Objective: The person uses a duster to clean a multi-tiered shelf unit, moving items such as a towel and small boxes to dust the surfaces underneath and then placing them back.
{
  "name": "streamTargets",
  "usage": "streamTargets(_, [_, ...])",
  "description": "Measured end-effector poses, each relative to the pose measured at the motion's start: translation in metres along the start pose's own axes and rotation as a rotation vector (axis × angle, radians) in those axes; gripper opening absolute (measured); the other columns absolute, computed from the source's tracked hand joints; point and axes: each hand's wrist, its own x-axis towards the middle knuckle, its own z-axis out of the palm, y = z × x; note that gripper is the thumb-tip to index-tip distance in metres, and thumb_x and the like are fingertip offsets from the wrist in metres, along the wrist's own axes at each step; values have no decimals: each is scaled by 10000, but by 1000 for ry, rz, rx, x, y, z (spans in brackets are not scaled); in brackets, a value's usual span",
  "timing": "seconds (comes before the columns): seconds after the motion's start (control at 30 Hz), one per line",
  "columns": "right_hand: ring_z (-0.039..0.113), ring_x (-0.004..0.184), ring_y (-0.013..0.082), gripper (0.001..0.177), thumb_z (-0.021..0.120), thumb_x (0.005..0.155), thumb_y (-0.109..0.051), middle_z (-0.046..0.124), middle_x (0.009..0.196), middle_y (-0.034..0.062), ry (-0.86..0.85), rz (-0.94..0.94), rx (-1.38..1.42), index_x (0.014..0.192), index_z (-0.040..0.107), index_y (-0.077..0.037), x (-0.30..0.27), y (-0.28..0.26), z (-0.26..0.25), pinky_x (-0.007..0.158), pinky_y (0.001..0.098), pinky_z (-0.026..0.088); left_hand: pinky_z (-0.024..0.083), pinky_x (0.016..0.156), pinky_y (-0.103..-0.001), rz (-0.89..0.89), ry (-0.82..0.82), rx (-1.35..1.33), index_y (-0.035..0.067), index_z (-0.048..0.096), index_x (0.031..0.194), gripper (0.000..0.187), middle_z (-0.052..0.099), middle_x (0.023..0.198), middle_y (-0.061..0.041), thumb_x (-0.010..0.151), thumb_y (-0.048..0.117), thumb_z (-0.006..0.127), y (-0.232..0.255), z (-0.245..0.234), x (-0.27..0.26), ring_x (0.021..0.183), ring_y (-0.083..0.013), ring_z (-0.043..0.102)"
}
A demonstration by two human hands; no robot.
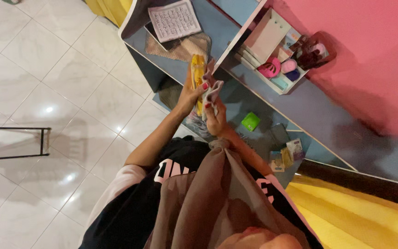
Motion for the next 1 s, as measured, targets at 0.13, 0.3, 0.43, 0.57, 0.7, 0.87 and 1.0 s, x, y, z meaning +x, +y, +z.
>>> streamTargets(0.13, [455, 1518, 208, 544, 430, 1167, -329, 437, 1654, 114, -64, 36, 202, 1610, 367, -21, 39, 11, -4, 1283, 358, 385, 482, 1180, -434, -197, -291, -147, -48, 396, 1593, 859, 569, 1411, -217, 908, 274, 803, -29, -22, -13, 1315, -305, 607])
streamTargets(0.3, [439, 1500, 255, 628, 447, 1166, -351, 402, 1651, 153, 15, 139, 66, 1667, 292, -4, 80, -12, -17, 1266, 383, 350, 490, 1087, -457, -253, -258, -367, -18, 361, 1554, 862, 552, 1369, -202, 800, 169, 733, 8, -10, -29, 1252, -315, 586])
streamTargets(0.43, [211, 1650, 270, 671, 453, 1189, -359, 140, 1781, 160, -46, 90, -16, 1679, 144, -21, 58, -37, -6, 1337, 401, 228, 508, 1122, -455, -115, -177, -557, 16, 330, 1564, 825, 561, 1442, -195, 798, 186, 583, 72, 8, -21, 1296, -315, 604])
streamTargets(0.57, [126, 1675, 242, 683, 446, 1163, -355, 175, 1771, 139, -128, -1, -99, 1683, 144, -31, 30, -54, 0, 1356, 369, 181, 472, 1185, -408, 2, -145, -610, 48, 249, 1660, 883, 548, 1485, -206, 853, 176, 585, 102, 7, -18, 1347, -298, 594])
streamTargets(0.7, [294, 1593, 204, 725, 467, 1148, -371, 231, 1743, 127, -23, 150, 314, 1691, 123, -36, 32, -44, -6, 1310, 339, 245, 478, 1145, -383, -101, -117, -567, 42, 249, 1661, 747, 531, 1519, -185, 1003, 195, 566, 90, 7, -22, 1310, -259, 602])
streamTargets(0.87, [565, 1327, 209, 608, 461, 1161, -370, 557, 1492, 110, 117, 477, 877, 1624, 359, 10, 34, -2, -9, 1094, 369, 448, 522, 1076, -359, 37, 78, -519, 10, 361, 1575, 554, 590, 1421, -137, 1083, 197, 532, 64, -1, -24, 1258, -220, 633])
streamTargets(1.0, [627, 1121, 160, 396, 583, 1143, -292, 670, 1254, 57, -11, 550, 956, 1429, 574, -19, 10, 36, -4, 969, 332, 485, 568, 992, -359, 207, 351, -391, -10, 496, 1426, 388, 639, 1295, -125, 1127, 235, 525, 58, -31, -15, 1146, -204, 666])
